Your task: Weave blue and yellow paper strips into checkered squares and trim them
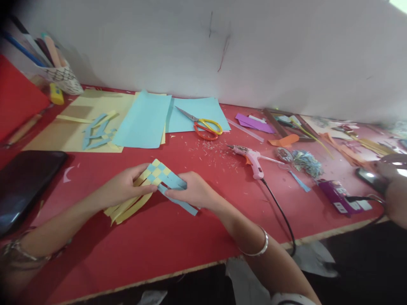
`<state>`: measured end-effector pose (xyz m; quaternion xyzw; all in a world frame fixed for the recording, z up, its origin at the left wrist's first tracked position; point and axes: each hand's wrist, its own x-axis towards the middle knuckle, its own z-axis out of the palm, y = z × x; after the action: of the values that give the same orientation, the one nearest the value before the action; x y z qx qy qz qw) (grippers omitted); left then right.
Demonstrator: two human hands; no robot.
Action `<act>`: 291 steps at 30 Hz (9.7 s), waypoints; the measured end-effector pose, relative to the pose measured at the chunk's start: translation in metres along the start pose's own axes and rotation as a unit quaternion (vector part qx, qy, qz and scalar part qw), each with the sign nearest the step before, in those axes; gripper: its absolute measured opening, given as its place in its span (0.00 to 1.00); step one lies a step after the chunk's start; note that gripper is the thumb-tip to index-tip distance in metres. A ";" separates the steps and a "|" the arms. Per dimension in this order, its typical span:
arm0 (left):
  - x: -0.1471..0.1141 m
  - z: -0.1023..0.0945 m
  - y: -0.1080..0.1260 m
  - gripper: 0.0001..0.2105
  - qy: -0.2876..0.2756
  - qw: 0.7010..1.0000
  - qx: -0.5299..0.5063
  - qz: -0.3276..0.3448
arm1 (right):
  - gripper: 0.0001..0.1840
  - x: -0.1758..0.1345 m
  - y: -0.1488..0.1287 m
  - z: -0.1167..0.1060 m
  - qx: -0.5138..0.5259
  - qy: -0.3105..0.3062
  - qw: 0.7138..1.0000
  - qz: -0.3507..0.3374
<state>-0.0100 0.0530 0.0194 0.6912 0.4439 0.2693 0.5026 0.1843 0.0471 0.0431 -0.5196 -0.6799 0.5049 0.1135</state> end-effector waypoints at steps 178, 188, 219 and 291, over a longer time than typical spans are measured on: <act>0.000 0.006 0.004 0.20 0.121 0.938 0.320 -0.049 | 0.20 -0.049 0.046 -0.013 -0.476 0.368 0.799 -0.015; 0.001 0.007 0.005 0.21 0.113 0.933 0.334 -0.077 | 0.19 -0.057 0.053 -0.024 -0.498 0.393 0.773 0.007; 0.001 0.006 0.000 0.19 0.126 0.934 0.335 -0.015 | 0.18 -0.046 0.073 -0.100 -0.386 0.424 0.790 0.218; 0.004 0.006 0.000 0.05 0.022 0.920 0.391 -0.007 | 0.05 -0.004 0.031 -0.020 -0.429 0.184 0.884 -0.003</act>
<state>-0.0031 0.0536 0.0173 0.8236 0.5294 0.0859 0.1845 0.2180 0.0531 0.0285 -0.5986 -0.7989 0.0587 0.0039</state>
